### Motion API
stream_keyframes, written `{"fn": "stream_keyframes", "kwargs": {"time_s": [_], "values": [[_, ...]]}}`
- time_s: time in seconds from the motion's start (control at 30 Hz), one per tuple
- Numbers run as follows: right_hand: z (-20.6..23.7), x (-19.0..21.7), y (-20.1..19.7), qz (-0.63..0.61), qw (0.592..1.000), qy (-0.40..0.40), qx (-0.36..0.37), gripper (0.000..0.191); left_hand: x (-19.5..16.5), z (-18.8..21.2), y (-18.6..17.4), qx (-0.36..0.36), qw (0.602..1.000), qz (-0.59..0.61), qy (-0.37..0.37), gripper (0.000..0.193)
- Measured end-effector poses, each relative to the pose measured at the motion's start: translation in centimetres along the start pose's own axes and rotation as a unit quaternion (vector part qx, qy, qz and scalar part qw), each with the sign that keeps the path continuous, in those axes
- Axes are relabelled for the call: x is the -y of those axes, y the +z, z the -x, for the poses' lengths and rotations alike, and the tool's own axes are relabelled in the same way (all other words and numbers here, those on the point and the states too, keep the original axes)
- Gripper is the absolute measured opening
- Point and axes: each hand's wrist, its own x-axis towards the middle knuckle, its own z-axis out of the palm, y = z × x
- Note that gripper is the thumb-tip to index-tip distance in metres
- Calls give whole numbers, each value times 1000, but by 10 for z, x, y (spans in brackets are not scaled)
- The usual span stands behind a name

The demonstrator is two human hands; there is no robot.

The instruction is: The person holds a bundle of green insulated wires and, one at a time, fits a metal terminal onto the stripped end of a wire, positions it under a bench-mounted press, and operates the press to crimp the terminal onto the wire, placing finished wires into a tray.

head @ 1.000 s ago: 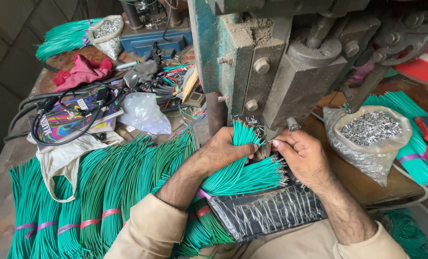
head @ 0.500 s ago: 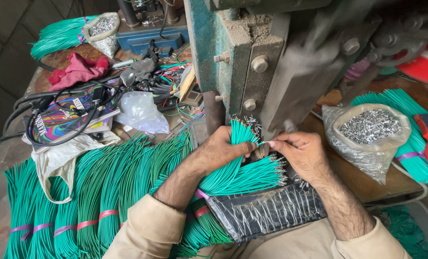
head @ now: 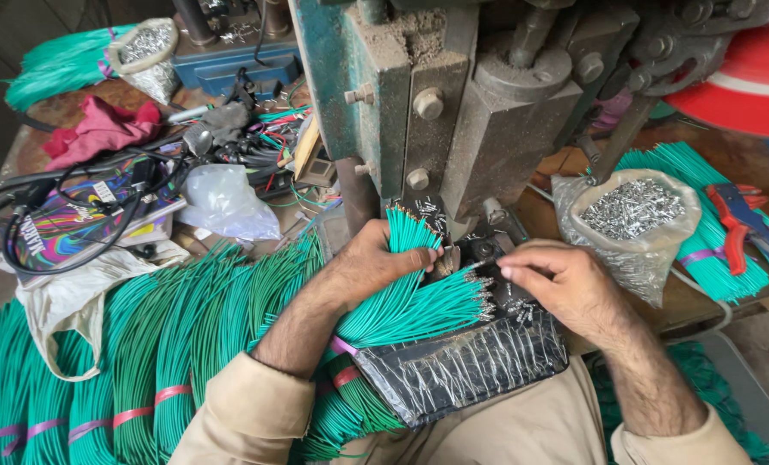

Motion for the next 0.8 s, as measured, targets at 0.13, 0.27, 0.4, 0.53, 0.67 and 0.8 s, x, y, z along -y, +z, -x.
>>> {"fn": "stream_keyframes", "kwargs": {"time_s": [0.13, 0.27, 0.4, 0.53, 0.67, 0.8], "values": [[7, -7, -4, 116, 991, -71, -4, 16, -3, -2, -2, 27, 1000, -7, -13, 15], [2, -18, 8, -52, 998, -18, -23, 16, -1, -5, 0, 13, 1000, -10, -8, 14], [-15, -20, 24, -228, 972, -31, -52, 16, 3, -7, 1, -6, 1000, -2, 0, 14], [-32, -15, 45, -268, 958, -98, -27, 15, 6, -8, 0, -22, 1000, 5, -17, 13], [-42, -13, 51, -262, 960, -83, -43, 15, 8, -9, -3, -20, 1000, 6, -15, 14], [-45, -14, 50, -203, 975, -71, -45, 14, 11, -10, -4, -7, 1000, 9, -3, 15]]}}
